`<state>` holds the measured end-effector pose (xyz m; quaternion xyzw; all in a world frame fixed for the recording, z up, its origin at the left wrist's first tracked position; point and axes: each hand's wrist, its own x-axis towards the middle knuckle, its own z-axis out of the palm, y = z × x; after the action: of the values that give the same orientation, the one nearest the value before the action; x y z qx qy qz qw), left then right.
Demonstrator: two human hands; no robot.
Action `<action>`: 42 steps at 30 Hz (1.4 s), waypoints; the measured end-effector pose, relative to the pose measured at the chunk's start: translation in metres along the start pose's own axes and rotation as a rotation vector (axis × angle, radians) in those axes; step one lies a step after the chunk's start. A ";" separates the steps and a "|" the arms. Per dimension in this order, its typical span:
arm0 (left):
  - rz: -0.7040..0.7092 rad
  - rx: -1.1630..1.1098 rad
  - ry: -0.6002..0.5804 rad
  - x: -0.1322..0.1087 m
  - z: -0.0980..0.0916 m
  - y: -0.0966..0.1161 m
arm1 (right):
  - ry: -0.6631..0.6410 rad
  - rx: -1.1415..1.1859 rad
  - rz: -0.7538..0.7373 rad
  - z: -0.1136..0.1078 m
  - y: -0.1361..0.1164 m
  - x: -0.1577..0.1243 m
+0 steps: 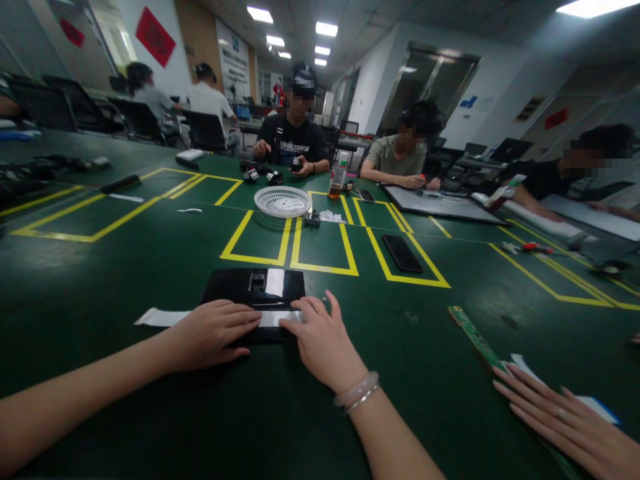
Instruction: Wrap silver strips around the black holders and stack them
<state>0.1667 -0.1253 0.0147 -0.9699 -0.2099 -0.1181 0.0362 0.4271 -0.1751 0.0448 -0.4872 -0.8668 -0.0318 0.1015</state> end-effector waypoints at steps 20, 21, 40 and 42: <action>-0.169 -0.042 -0.016 0.003 0.001 -0.022 | 0.065 0.011 0.023 0.000 -0.007 0.001; -0.169 -0.047 -0.005 0.004 0.000 -0.022 | 0.081 0.016 0.035 -0.001 -0.005 0.001; -0.827 0.354 0.554 -0.185 -0.026 -0.215 | 0.070 0.096 0.138 0.006 0.013 0.000; -0.836 0.354 0.602 -0.205 -0.028 -0.223 | 0.066 0.092 0.136 0.007 0.014 0.000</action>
<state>-0.1138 -0.0074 -0.0036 -0.7062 -0.5747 -0.3579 0.2073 0.4379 -0.1669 0.0372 -0.5387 -0.8282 -0.0011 0.1544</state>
